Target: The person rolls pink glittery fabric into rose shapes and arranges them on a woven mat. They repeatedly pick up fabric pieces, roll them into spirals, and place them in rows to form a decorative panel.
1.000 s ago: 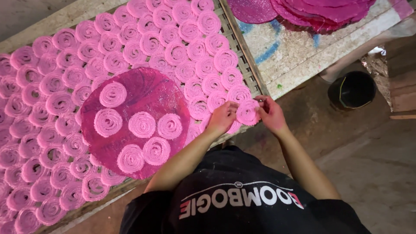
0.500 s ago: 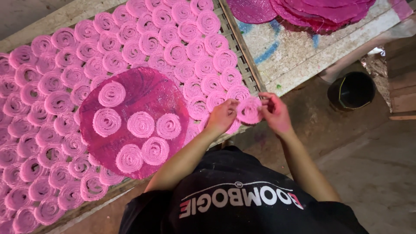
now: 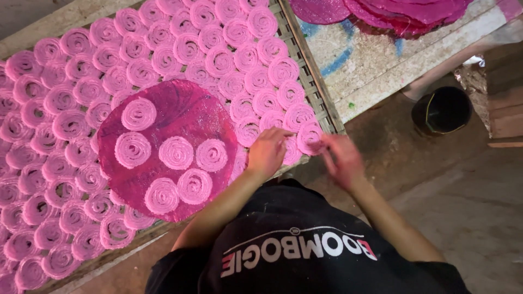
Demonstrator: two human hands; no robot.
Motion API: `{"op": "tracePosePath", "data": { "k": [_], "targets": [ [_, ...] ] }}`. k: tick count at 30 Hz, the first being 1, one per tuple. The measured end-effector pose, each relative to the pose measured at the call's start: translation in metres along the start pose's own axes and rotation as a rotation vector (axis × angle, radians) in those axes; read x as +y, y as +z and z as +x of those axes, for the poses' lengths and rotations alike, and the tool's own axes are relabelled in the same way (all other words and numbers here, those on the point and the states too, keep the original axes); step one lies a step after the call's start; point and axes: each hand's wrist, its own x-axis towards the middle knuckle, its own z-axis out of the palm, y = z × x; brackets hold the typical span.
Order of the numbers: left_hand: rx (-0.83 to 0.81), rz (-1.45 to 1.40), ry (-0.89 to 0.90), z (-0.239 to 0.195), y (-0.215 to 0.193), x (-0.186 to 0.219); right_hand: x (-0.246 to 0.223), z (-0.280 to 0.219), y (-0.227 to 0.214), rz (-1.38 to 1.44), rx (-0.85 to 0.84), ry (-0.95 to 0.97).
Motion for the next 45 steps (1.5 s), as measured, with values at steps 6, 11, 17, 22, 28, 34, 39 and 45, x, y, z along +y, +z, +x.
{"op": "tracePosePath", "data": {
  "k": [6,11,17,22,28,34,39,45],
  "targets": [
    [-0.153,0.268,0.192,0.001,0.007,0.01,0.039,-0.001,0.007,-0.15,-0.14,0.342],
    [-0.12,0.196,0.125,-0.011,-0.001,0.0,0.039,-0.004,0.027,-0.201,-0.134,0.311],
    [0.245,0.708,-0.25,-0.053,-0.096,-0.042,0.028,-0.004,0.013,-0.007,0.006,0.394],
    [0.172,0.732,-0.334,-0.081,-0.131,-0.064,0.011,0.009,0.031,0.178,0.044,0.226],
    [0.049,0.242,-0.535,-0.072,-0.126,-0.029,-0.049,0.027,0.098,1.13,-0.609,0.723],
    [-0.088,-0.231,-0.179,-0.061,-0.089,0.038,-0.039,0.011,0.13,1.715,-0.393,1.188],
    [0.258,0.052,-0.485,-0.063,-0.131,-0.001,0.058,-0.006,0.08,1.158,-0.139,1.032],
    [0.413,0.634,-0.62,-0.067,-0.202,-0.102,0.132,-0.014,0.053,1.241,-0.036,0.964]
  ]
}}
